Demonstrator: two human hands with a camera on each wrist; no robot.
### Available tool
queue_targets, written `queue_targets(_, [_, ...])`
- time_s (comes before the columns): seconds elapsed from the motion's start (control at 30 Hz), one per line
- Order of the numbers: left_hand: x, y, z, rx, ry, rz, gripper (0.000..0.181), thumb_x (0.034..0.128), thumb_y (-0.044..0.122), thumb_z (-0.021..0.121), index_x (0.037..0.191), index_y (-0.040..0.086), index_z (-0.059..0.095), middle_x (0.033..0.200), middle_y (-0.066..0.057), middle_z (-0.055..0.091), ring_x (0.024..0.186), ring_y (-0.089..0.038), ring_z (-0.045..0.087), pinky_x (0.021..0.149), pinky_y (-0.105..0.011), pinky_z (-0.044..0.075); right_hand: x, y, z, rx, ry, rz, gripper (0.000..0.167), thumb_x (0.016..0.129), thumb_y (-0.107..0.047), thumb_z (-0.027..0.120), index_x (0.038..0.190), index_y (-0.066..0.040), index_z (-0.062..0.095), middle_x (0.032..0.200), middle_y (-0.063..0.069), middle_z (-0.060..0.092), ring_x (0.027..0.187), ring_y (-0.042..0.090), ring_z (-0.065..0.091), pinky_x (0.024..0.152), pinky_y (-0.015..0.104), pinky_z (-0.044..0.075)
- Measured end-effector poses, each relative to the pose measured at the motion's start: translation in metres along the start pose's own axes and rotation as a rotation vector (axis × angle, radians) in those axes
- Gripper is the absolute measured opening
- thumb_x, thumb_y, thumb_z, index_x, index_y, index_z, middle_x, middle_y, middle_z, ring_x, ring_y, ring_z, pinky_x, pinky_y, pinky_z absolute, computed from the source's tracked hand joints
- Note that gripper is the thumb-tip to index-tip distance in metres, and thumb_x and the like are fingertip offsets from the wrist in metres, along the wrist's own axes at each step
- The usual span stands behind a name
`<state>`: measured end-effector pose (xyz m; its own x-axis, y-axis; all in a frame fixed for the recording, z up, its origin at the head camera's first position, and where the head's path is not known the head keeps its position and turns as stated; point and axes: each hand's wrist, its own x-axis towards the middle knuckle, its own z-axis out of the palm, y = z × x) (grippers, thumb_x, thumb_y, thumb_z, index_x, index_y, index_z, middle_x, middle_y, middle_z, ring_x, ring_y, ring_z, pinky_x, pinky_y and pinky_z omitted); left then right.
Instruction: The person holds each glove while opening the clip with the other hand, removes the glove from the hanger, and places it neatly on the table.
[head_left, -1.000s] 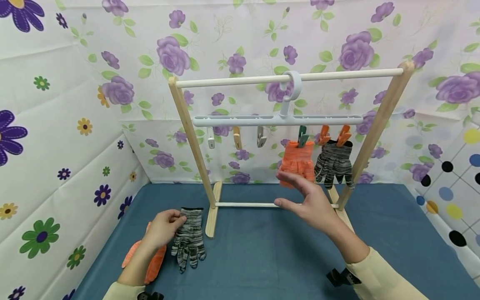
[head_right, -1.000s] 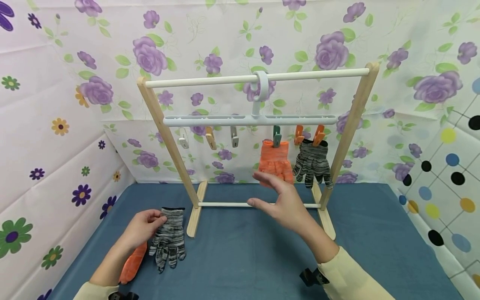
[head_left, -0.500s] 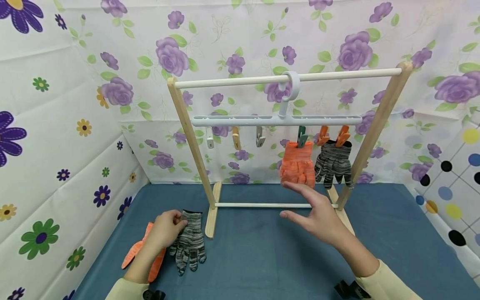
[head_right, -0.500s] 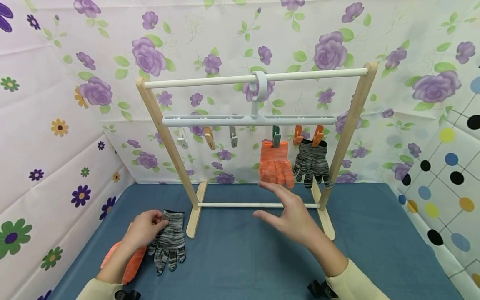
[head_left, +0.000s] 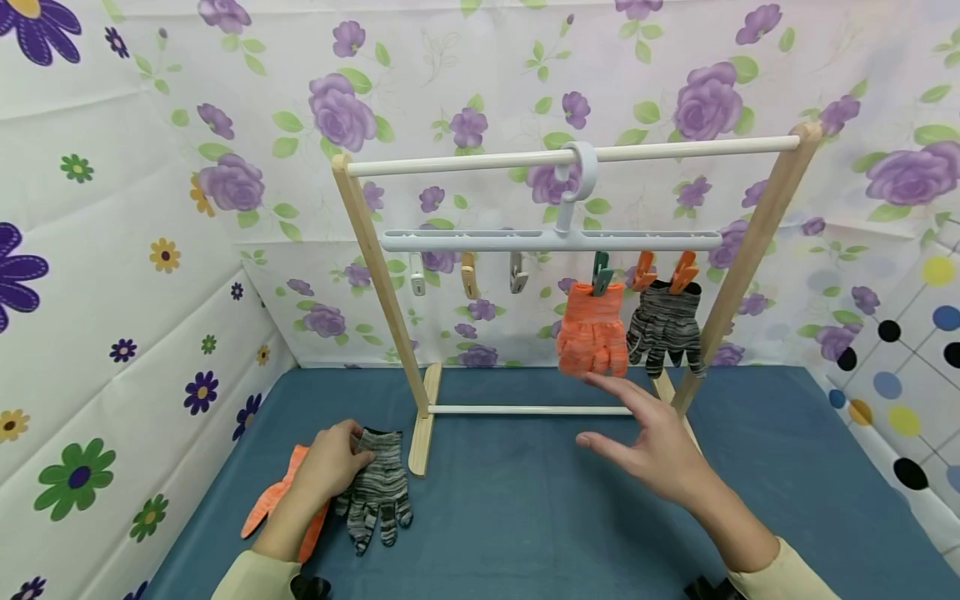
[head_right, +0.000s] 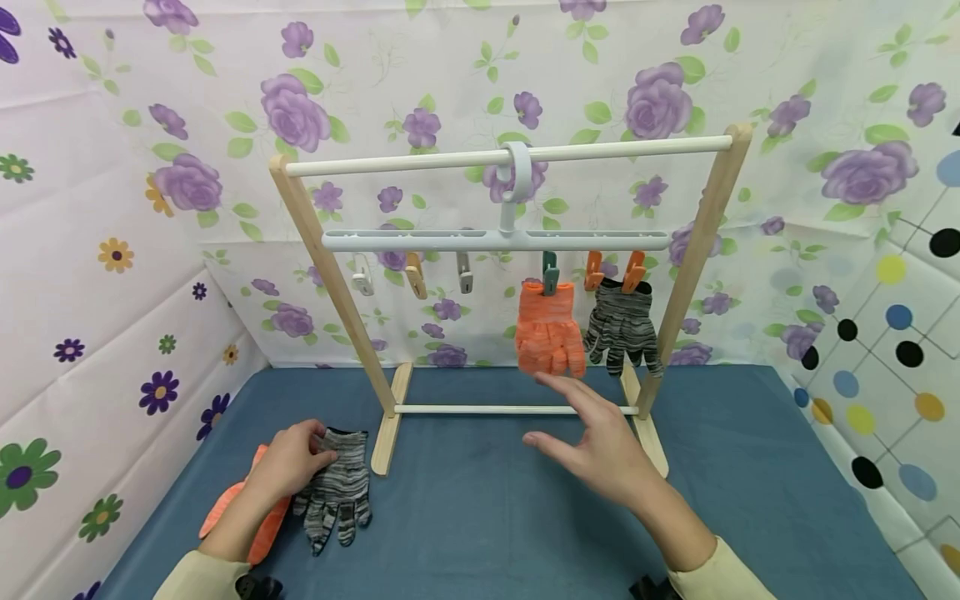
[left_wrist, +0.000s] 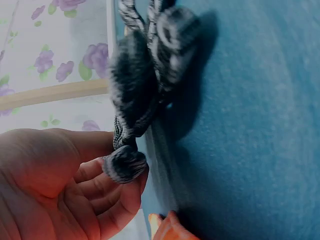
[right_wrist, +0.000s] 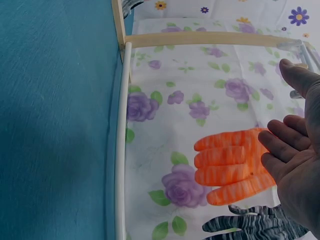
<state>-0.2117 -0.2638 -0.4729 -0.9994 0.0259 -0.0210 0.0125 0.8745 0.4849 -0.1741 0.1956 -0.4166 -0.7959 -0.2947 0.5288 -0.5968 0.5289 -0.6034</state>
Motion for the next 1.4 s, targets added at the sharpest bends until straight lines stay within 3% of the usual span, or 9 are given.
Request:
queue_targets(0.33, [0.002,0.0,0.0,0.07,0.013,-0.035,0.056,0.091,0.013,0.086,0.135,-0.007,0.058,0.091,-0.009,0.063,0.07,-0.02,0.06,0.06,-0.041,0.051,-0.005,0.001,-0.012,-0.062,0.058,-0.004,0.081,0.086,-0.02,0.092,0.157,-0.023,0.054,0.151,-0.001,0.06,0.137,0.027,0.058,0.097,0.054,0.053])
queue_targets(0.47, [0.002,0.003,-0.003,0.089,0.038,-0.03,0.057,0.0913,0.016,0.086,0.137,-0.005,0.059,0.1,-0.012,0.063,0.075,-0.022,0.061,0.062,-0.043,0.052,-0.006,0.001,-0.018,-0.077,0.079,-0.011,0.084,0.085,-0.018,0.093,0.158,-0.024,0.052,0.151,0.001,0.06,0.138,0.025,0.057,0.104,0.053,0.049])
queue_targets(0.73, [-0.002,0.018,-0.008,0.091,0.078,0.011,0.056,0.0925,0.019,0.086,0.136,-0.003,0.06,0.111,-0.018,0.065,0.081,-0.026,0.063,0.062,-0.044,0.053,-0.004,0.003,-0.028,-0.103,0.124,-0.04,0.089,0.082,-0.011,0.095,0.158,-0.024,0.052,0.148,0.0,0.062,0.136,0.015,0.057,0.108,0.019,0.042])
queue_targets(0.97, [-0.003,0.037,-0.009,0.053,0.083,0.028,0.058,0.0927,0.025,0.086,0.137,-0.002,0.061,0.114,-0.018,0.065,0.081,-0.024,0.061,0.062,-0.041,0.051,-0.001,0.003,-0.036,-0.109,0.145,-0.047,0.087,0.081,-0.007,0.094,0.157,-0.017,0.054,0.15,0.002,0.061,0.14,0.013,0.053,0.109,0.011,0.034])
queue_targets(1.1, [-0.004,0.048,-0.01,0.011,0.103,0.059,0.058,0.0926,0.026,0.087,0.138,0.0,0.062,0.114,-0.016,0.066,0.084,-0.024,0.064,0.062,-0.039,0.052,0.001,0.002,-0.041,-0.111,0.151,-0.061,0.086,0.081,-0.005,0.093,0.157,-0.018,0.054,0.15,0.003,0.061,0.121,0.007,0.062,0.083,0.012,0.046])
queue_targets(1.13, [-0.004,0.051,-0.01,0.001,0.11,0.07,0.057,0.0926,0.026,0.087,0.138,0.0,0.062,0.113,-0.016,0.066,0.085,-0.024,0.064,0.062,-0.038,0.052,0.001,0.002,-0.042,-0.108,0.152,-0.065,0.086,0.082,-0.004,0.093,0.157,-0.019,0.053,0.15,0.003,0.061,0.108,0.003,0.064,0.073,0.013,0.047])
queue_targets(1.23, [-0.004,0.06,-0.009,-0.016,0.135,0.1,0.056,0.0926,0.027,0.087,0.137,0.002,0.064,0.11,-0.012,0.065,0.086,-0.022,0.064,0.062,-0.037,0.052,0.004,0.001,-0.046,-0.1,0.157,-0.078,0.087,0.082,-0.002,0.092,0.157,-0.019,0.053,0.151,0.004,0.06,0.107,-0.001,0.062,0.063,0.017,0.042])
queue_targets(1.3, [-0.003,0.066,-0.008,-0.032,0.148,0.114,0.055,0.0928,0.028,0.086,0.137,0.003,0.064,0.109,-0.009,0.065,0.085,-0.022,0.063,0.062,-0.037,0.052,0.005,0.001,-0.049,-0.097,0.159,-0.081,0.087,0.081,-0.002,0.093,0.157,-0.019,0.053,0.151,0.002,0.06,0.117,0.0,0.063,0.077,0.014,0.047])
queue_targets(1.4, [-0.002,0.075,-0.007,-0.06,0.161,0.142,0.055,0.0927,0.029,0.087,0.136,0.005,0.064,0.111,-0.008,0.065,0.088,-0.024,0.064,0.064,-0.038,0.053,0.008,0.0,-0.053,-0.108,0.167,-0.084,0.087,0.081,-0.002,0.093,0.156,-0.019,0.054,0.151,0.001,0.06,0.141,0.006,0.052,0.104,0.013,0.04])
